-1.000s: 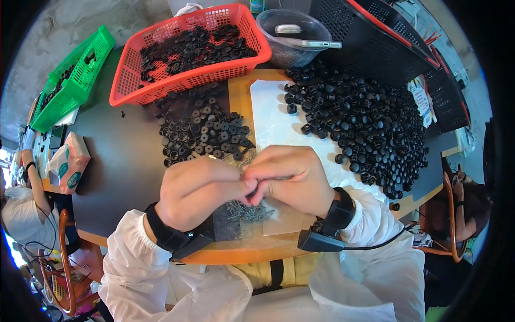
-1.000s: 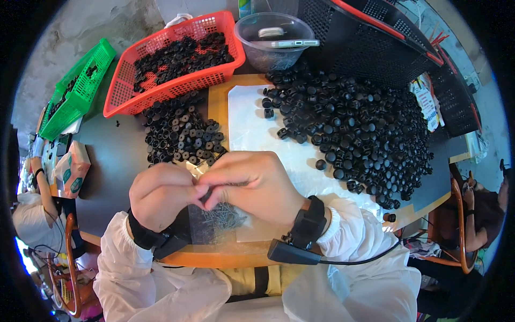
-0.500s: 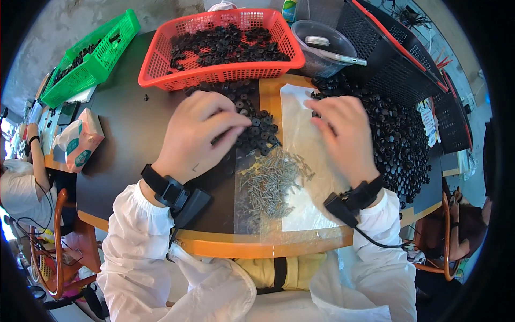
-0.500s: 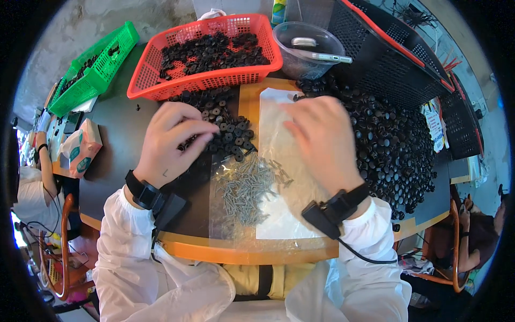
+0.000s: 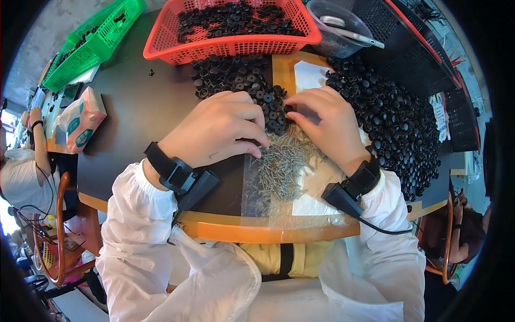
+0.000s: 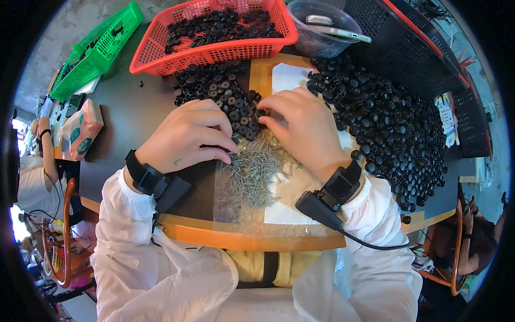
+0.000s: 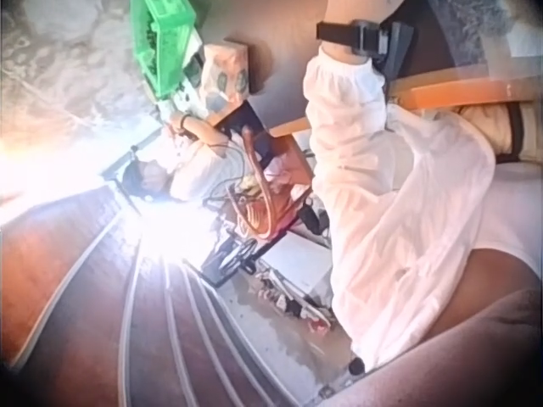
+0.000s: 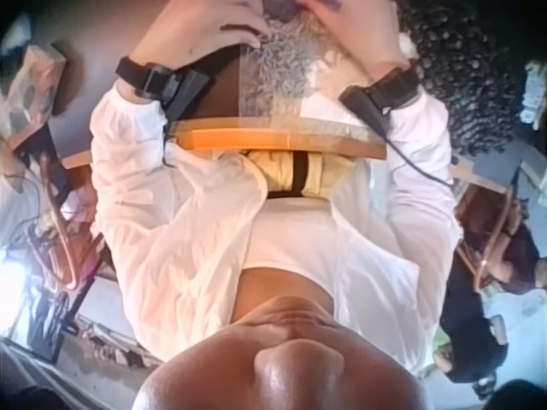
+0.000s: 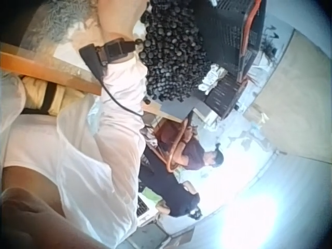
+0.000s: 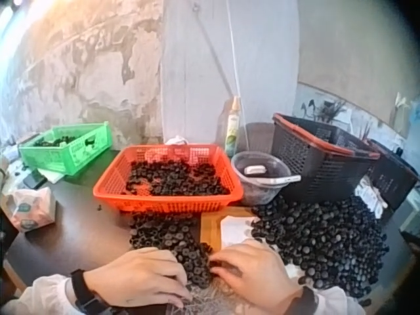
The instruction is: Assembling small components by inserting a metal pin into a plastic circular piece.
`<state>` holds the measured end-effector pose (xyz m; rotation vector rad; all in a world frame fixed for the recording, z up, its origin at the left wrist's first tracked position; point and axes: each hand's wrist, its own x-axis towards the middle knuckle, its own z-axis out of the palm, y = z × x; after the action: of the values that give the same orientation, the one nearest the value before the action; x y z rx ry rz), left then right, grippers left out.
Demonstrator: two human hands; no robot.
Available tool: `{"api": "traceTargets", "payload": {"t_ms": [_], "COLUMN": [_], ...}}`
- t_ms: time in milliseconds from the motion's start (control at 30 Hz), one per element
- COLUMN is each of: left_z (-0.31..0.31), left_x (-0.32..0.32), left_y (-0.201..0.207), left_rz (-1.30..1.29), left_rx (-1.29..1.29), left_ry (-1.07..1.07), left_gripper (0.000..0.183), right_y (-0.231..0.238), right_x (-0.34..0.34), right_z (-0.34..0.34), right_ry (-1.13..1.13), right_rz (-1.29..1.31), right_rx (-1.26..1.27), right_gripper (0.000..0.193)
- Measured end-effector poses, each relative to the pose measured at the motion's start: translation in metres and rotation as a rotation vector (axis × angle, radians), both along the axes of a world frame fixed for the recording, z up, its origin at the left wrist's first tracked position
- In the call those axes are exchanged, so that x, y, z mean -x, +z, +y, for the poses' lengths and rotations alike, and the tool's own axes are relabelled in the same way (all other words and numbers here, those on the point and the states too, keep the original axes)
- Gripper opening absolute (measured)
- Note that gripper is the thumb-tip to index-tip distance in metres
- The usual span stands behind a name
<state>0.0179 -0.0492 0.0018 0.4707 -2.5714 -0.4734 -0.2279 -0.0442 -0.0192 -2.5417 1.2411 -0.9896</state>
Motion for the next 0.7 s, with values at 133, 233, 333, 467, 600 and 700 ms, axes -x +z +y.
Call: {"api": "traceTargets", "payload": {"t_ms": [133, 233, 333, 467, 600, 700], "left_z": [0.003, 0.007, 0.005, 0.008, 0.017, 0.019], "left_x": [0.001, 0.003, 0.005, 0.011, 0.019, 0.022], "left_y": [0.003, 0.001, 0.000, 0.007, 0.002, -0.003], "left_rz": [-0.068, -0.080, 0.001, 0.290, 0.357, 0.384], "left_rx": [-0.003, -0.010, -0.029, 0.046, -0.047, -0.122], "left_ry": [0.026, 0.051, 0.155, 0.324, 0.364, 0.352], "left_gripper": [0.011, 0.011, 0.012, 0.016, 0.018, 0.017], "right_y": [0.001, 0.009, 0.013, 0.013, 0.011, 0.016], "right_x": [-0.004, -0.006, -0.004, -0.003, -0.009, -0.009], "right_z": [0.005, 0.013, 0.019, 0.023, 0.028, 0.031], "right_ry": [-0.062, -0.058, -0.029, -0.013, 0.018, 0.039], "right_rz": [-0.224, -0.331, -0.343, -0.372, -0.508, -0.478], "right_rx": [-0.176, -0.290, -0.342, -0.341, -0.463, -0.460], "right_gripper": [0.019, 0.020, 0.024, 0.027, 0.026, 0.027]}}
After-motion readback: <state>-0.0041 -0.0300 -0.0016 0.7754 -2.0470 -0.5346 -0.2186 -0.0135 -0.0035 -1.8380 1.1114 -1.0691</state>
